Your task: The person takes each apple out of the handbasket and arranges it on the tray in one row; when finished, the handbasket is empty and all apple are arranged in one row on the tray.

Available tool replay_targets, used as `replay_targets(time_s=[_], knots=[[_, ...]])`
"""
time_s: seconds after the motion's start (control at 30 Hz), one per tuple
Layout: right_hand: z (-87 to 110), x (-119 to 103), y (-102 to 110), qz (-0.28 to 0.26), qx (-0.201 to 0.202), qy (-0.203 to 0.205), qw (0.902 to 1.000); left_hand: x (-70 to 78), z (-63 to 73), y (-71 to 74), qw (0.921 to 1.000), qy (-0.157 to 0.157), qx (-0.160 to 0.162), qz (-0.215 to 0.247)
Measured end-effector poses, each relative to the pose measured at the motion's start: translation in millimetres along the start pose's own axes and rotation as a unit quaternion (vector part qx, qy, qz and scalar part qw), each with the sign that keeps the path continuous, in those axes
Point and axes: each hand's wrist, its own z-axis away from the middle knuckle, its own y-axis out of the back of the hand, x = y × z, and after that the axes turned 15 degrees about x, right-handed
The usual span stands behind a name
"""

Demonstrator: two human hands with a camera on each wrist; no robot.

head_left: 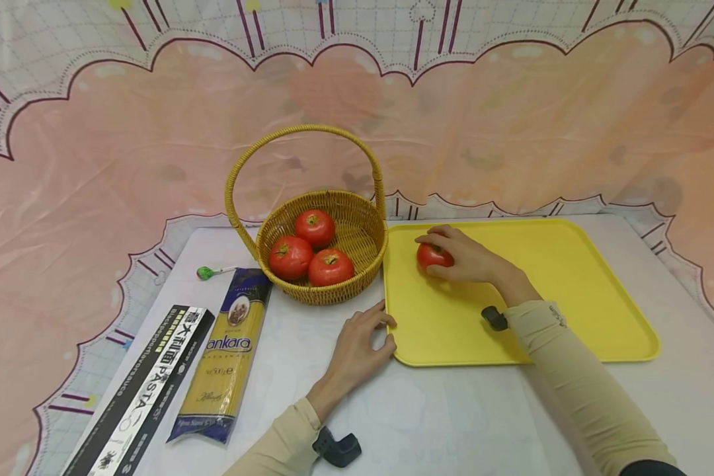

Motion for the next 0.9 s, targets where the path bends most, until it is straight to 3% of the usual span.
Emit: replay_targets(time_s=[0.17,0.47,0.9], knots=[[-3.3,-1.6,2.1,-0.01,0.012,0.013,0.9998,-0.1,-0.2,-0.1,1.0,0.0,-0.002,0.001],[-14.0,-12.7,5.5,-0.036,0.052,0.072,0.9954,-0.1,-1.0,1.7,1.0,0.005,0.0,0.0],[-27.8,-43.0,0.0,-0.051,0.038,0.118,0.991,0.9,-0.3,0.4,0.9998,0.014,-0.014,0.004]])
